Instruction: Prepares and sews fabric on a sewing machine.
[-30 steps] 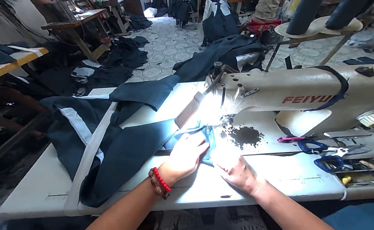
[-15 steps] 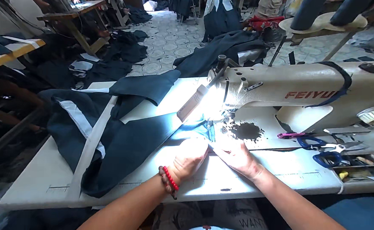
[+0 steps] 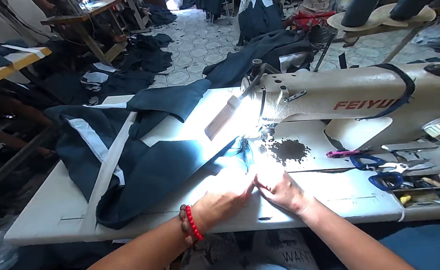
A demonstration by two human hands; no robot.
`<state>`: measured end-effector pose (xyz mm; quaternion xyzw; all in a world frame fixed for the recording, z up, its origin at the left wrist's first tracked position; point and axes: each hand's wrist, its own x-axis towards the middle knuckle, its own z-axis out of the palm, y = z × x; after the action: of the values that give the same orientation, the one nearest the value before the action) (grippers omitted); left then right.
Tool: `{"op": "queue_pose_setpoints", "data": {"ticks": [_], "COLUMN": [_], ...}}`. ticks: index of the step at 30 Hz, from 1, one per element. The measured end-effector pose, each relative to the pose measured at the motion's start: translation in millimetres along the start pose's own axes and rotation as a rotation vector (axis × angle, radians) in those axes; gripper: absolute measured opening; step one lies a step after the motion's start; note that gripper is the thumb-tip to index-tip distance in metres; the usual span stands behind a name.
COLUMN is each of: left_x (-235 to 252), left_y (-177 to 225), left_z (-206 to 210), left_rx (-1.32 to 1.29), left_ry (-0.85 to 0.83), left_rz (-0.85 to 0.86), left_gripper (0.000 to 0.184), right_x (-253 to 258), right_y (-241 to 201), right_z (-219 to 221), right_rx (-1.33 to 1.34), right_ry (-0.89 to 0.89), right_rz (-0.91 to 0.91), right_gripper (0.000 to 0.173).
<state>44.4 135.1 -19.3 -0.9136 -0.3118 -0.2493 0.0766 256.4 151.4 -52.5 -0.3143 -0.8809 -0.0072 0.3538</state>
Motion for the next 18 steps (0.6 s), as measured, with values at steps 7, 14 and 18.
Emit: {"op": "queue_pose_setpoints", "data": {"ticks": [7,14,18], "left_x": [-6,-5,-2], "left_y": [-11,-6,-3], "left_z": [1,8,9], "left_rx": [-0.122,-0.136,-0.128], "left_ry": [-0.095,-0.117,-0.110], "left_rz": [0.055,0.087,0.103], "left_gripper": [0.023,0.021,0.020], "right_x": [0,13,19], "right_y": [-3,-9,-14], "right_z": [-3,-8,-2], "right_rx": [0.104,0.145,0.134], "right_ry": [0.065,0.092,-0.020], "right_rz": [0.076,0.452,0.554], "right_gripper": [0.024,0.017,0.015]}}
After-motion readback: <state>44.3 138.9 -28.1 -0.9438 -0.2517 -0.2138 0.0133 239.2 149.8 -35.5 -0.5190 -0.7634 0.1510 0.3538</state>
